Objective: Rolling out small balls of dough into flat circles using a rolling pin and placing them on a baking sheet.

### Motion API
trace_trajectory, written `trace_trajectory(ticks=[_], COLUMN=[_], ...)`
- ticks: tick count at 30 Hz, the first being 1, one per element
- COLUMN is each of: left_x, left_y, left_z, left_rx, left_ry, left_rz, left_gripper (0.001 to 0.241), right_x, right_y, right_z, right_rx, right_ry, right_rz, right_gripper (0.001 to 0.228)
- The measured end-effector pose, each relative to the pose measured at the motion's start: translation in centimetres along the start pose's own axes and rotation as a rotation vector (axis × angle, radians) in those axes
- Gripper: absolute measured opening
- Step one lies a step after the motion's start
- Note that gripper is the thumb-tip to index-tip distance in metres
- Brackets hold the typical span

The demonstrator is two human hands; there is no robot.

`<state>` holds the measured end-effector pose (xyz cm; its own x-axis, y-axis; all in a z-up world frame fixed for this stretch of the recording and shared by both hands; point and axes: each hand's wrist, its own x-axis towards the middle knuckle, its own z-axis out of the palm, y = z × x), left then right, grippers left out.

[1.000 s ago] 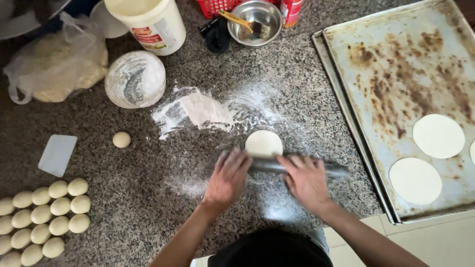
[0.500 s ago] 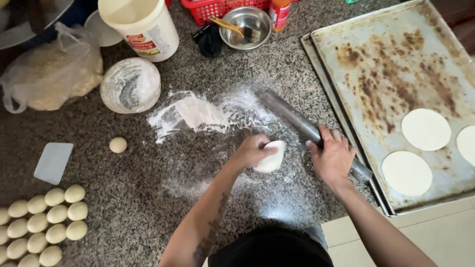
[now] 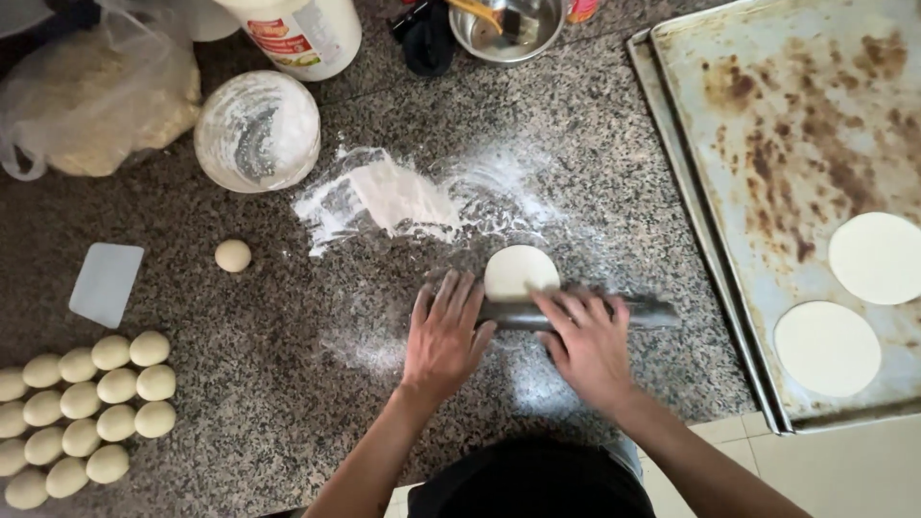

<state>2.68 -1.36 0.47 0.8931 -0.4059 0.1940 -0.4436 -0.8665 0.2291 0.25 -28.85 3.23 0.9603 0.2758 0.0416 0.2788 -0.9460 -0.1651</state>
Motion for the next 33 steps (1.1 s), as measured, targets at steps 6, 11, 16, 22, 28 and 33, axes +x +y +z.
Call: trace_trajectory(ticks=[6,11,16,22,28,33], left_x=[14.9,18.0,9.3,-0.7,4.7,10.2], left_y=[0.1,-2.4,0.8,0.4,1.0,3.3], left_z=[-6.7,-2.5,-3.1,1.4,3.9,9.0], left_rx=[0.043,0.05,0.155,0.083,-0.016,0.02], left_ry=[-0.484,-0.159,-0.265,-0.061,0.239,0.054], left_rz=[-0.296,-0.286,-0.216,0.166,-0.036,-0.231], left_gripper=[0.085,0.076,0.07,0.068,0.063,0.074], right_x=[12.2,16.2,8.1,0.5,1.8,2.2], right_y=[-0.6,2.3,0.8,2.7,6.2,9.2], right_z=[-6.9,-4.7,-1.1,1.9,1.2,-0.3], right_rx=[-0.041,0.016,-0.149,-0.222,-0.146,-0.036], right_ry=[-0.374,-0.084,0.15,0.022,-0.106,-0.043], right_rz=[0.187,0.182,0.05,-0.136,0.286,0.577], right_gripper=[0.081,0.087,0.088,0.074,0.06,0.071])
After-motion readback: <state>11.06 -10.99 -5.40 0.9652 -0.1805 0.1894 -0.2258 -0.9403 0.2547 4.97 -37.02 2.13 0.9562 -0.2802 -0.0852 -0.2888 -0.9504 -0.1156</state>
